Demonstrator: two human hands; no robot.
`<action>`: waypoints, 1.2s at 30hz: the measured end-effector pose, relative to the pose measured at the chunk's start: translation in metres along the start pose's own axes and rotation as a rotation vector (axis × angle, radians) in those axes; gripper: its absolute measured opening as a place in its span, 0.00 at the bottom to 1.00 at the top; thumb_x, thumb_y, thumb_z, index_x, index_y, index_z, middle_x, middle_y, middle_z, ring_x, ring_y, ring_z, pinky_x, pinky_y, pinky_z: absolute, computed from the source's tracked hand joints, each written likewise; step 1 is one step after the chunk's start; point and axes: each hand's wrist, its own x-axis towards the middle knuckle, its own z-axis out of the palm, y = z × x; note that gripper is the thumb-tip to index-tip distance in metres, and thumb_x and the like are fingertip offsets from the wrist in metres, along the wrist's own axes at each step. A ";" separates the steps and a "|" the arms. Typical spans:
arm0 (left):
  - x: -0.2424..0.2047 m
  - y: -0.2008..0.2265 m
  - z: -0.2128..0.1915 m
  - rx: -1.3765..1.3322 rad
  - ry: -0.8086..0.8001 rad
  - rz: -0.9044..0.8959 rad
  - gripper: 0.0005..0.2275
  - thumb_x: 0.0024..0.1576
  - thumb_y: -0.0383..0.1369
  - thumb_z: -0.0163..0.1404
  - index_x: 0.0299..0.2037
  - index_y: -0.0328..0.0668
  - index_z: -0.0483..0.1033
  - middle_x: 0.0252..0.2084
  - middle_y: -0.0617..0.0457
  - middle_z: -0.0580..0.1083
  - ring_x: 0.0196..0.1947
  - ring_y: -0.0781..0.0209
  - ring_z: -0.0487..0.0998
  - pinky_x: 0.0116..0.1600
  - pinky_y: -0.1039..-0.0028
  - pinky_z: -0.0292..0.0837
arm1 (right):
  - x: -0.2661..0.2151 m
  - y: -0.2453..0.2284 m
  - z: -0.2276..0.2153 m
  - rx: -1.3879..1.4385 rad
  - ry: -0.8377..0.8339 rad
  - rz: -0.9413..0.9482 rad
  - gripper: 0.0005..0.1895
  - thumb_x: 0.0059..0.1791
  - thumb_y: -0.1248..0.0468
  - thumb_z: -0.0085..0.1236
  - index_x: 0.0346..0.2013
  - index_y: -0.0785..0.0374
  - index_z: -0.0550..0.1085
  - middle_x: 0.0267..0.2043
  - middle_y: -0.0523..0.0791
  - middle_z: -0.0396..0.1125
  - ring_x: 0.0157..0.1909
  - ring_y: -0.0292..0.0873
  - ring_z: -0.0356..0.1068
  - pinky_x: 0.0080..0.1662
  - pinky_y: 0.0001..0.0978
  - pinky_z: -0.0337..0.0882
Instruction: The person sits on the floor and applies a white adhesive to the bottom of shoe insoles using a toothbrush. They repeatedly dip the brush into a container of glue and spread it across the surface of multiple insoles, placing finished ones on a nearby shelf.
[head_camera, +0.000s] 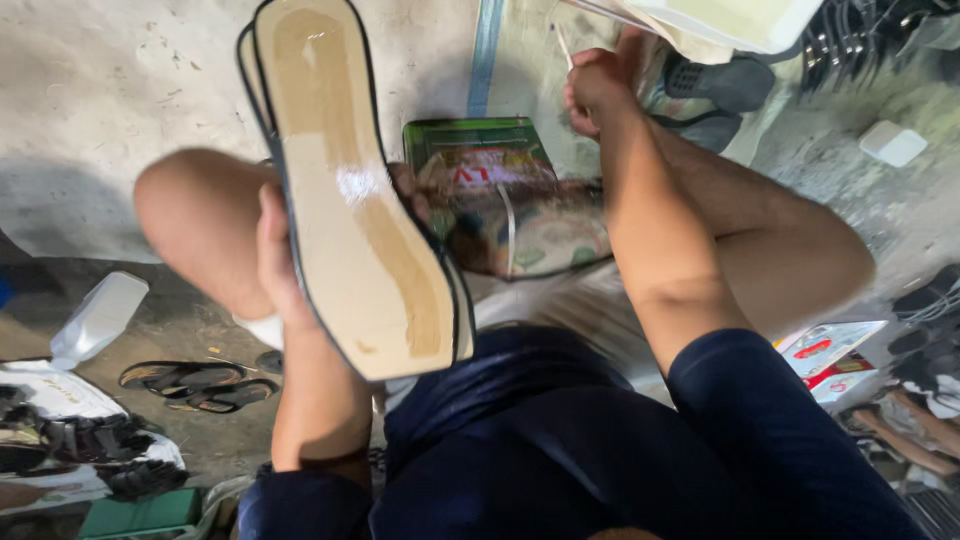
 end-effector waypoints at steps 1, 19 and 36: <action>-0.002 0.001 0.000 0.075 -0.052 -0.018 0.38 0.63 0.60 0.44 0.70 0.29 0.61 0.60 0.34 0.69 0.56 0.42 0.74 0.59 0.57 0.73 | 0.018 0.002 0.000 0.038 0.006 0.020 0.10 0.50 0.56 0.47 0.44 0.52 0.69 0.33 0.45 0.72 0.30 0.46 0.72 0.35 0.49 0.73; -0.009 -0.008 -0.002 0.062 0.019 -0.025 0.43 0.59 0.65 0.46 0.68 0.29 0.60 0.48 0.39 0.67 0.48 0.43 0.73 0.50 0.52 0.75 | 0.045 0.021 0.066 0.680 0.210 -0.044 0.06 0.48 0.58 0.56 0.32 0.54 0.68 0.22 0.39 0.61 0.18 0.35 0.53 0.24 0.34 0.55; -0.008 -0.012 -0.032 0.145 -0.067 -0.044 0.41 0.61 0.62 0.45 0.71 0.27 0.59 0.57 0.35 0.69 0.56 0.42 0.74 0.58 0.53 0.73 | 0.053 0.008 0.092 0.430 0.151 -0.206 0.05 0.53 0.64 0.43 0.37 0.61 0.68 0.29 0.46 0.69 0.20 0.38 0.60 0.23 0.37 0.60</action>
